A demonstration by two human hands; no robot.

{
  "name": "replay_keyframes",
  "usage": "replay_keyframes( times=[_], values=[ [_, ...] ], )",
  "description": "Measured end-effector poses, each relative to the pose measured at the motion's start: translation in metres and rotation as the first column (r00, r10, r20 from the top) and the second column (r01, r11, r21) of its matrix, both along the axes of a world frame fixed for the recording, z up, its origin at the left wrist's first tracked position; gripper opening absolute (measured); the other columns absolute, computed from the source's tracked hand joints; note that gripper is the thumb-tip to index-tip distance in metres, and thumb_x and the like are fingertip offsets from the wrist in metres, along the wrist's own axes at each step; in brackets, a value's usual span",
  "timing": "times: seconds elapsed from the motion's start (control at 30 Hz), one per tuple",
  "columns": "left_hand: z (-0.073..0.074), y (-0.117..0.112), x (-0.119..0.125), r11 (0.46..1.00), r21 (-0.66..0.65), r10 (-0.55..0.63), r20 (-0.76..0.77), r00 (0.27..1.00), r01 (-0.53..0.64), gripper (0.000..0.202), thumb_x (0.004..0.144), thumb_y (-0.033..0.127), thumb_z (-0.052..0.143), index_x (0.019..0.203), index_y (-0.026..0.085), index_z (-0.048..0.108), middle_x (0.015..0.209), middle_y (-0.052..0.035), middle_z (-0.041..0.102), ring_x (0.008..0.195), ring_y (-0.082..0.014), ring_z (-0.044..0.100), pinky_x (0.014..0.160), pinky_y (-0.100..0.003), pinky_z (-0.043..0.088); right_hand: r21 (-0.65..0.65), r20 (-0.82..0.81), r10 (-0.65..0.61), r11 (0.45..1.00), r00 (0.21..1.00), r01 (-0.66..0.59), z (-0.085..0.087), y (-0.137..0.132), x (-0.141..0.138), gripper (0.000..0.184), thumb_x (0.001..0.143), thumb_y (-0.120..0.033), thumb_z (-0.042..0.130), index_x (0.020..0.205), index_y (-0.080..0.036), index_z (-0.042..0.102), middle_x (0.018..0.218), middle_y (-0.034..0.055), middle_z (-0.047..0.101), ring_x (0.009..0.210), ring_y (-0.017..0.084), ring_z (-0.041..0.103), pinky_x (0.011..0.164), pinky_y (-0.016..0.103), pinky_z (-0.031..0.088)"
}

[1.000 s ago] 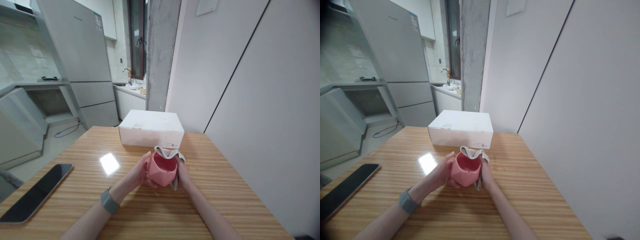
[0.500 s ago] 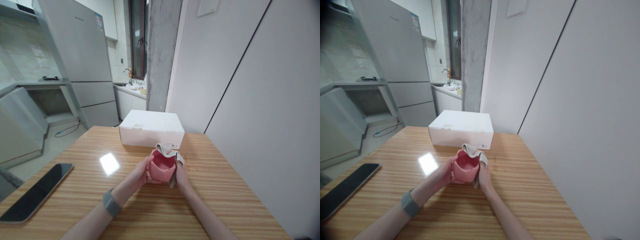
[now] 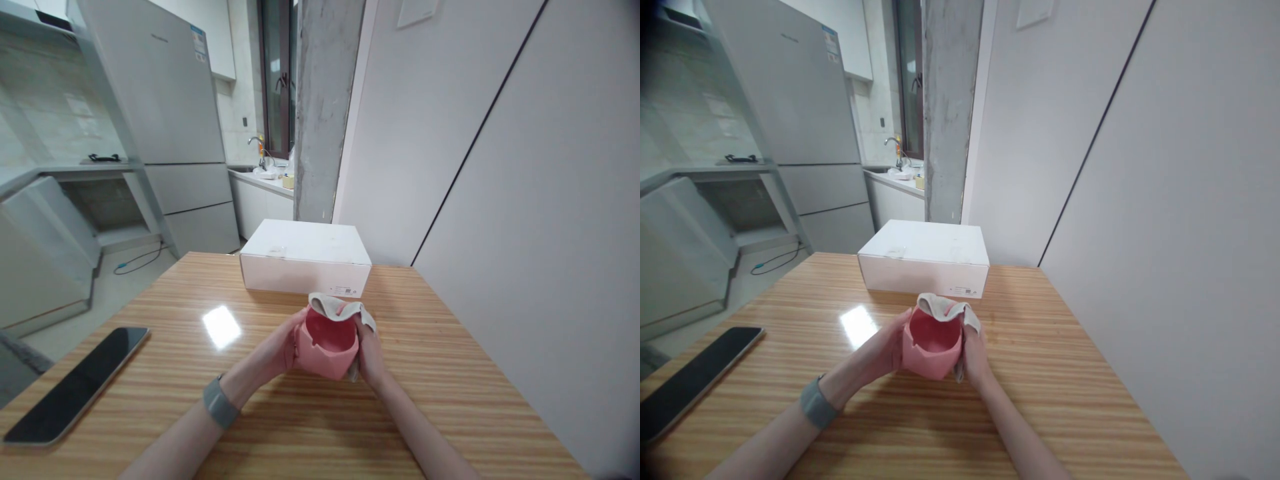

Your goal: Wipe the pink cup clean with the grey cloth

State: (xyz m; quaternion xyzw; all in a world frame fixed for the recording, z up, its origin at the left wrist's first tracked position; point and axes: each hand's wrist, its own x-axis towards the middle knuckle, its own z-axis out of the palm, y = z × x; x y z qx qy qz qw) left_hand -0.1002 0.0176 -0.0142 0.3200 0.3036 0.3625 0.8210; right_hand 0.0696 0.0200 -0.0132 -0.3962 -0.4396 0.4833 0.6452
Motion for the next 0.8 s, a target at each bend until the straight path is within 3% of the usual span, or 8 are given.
replay_keyframes(
  times=[0.1,0.23,0.37,0.53,0.7,0.8],
  values=[
    [-0.004,0.005,-0.003,1.000,-0.019,0.006,-0.063,0.998,-0.007,0.044,0.082,0.051,0.056,0.108,0.016,0.064,0.099,-0.0077,0.071,0.085,-0.0192,0.067,0.068,-0.026,0.054,-0.048,-0.032,0.095,0.994,0.995,-0.096,-0.004,0.004,0.001,0.026,0.072,-0.047,0.062,0.074,-0.021,0.066,0.077,-0.0004,0.070,0.077,0.020,0.063,0.078,0.030,0.047],
    [-0.007,0.012,-0.007,0.997,-0.026,0.068,-0.101,0.993,-0.071,0.042,0.080,0.052,0.058,0.103,0.017,0.066,0.091,-0.0051,0.072,0.069,-0.0147,0.066,0.059,-0.023,0.053,-0.063,-0.040,0.073,0.995,0.997,-0.075,-0.010,0.003,-0.006,0.028,0.074,-0.047,0.059,0.083,-0.022,0.067,0.084,0.0009,0.071,0.088,0.022,0.062,0.085,0.033,0.045],
    [-0.003,0.013,-0.006,0.983,-0.012,0.178,-0.156,0.972,-0.182,0.043,0.079,0.049,0.061,0.109,0.019,0.063,0.096,-0.0059,0.072,0.078,-0.0173,0.068,0.063,-0.025,0.055,0.019,0.041,-0.042,0.999,0.998,0.041,-0.016,-0.002,-0.014,0.030,0.079,-0.050,0.055,0.087,-0.024,0.067,0.085,0.0018,0.070,0.097,0.021,0.060,0.094,0.035,0.041],
    [-0.003,0.006,0.007,0.961,0.050,0.271,0.001,0.962,-0.271,0.039,0.079,0.037,0.065,0.110,0.014,0.060,0.106,-0.0127,0.069,0.094,-0.0236,0.067,0.077,-0.035,0.056,0.167,0.132,-0.172,0.975,0.976,0.149,-0.028,-0.010,-0.024,0.034,0.086,-0.049,0.047,0.101,-0.023,0.064,0.097,0.0045,0.067,0.110,0.020,0.053,0.101,0.037,0.034],
    [-0.005,0.002,0.009,0.968,0.118,0.220,0.014,0.975,-0.220,0.033,0.078,0.033,0.068,0.102,0.011,0.063,0.095,-0.0122,0.070,0.083,-0.0189,0.068,0.071,-0.027,0.055,0.135,0.104,-0.214,0.971,0.971,0.199,-0.024,-0.006,-0.020,0.032,0.082,-0.047,0.049,0.094,-0.022,0.066,0.096,0.0041,0.067,0.106,0.021,0.055,0.097,0.036,0.038],
    [-0.002,0.003,0.003,0.992,0.048,0.120,-0.065,0.991,-0.117,0.042,0.081,0.049,0.059,0.104,0.014,0.063,0.095,-0.0092,0.070,0.072,-0.0175,0.068,0.065,-0.029,0.057,0.050,0.035,-0.161,0.986,0.986,0.159,-0.012,0.001,-0.008,0.029,0.079,-0.046,0.052,0.082,-0.022,0.067,0.086,0.0014,0.069,0.092,0.021,0.060,0.089,0.033,0.043]
  ],
)
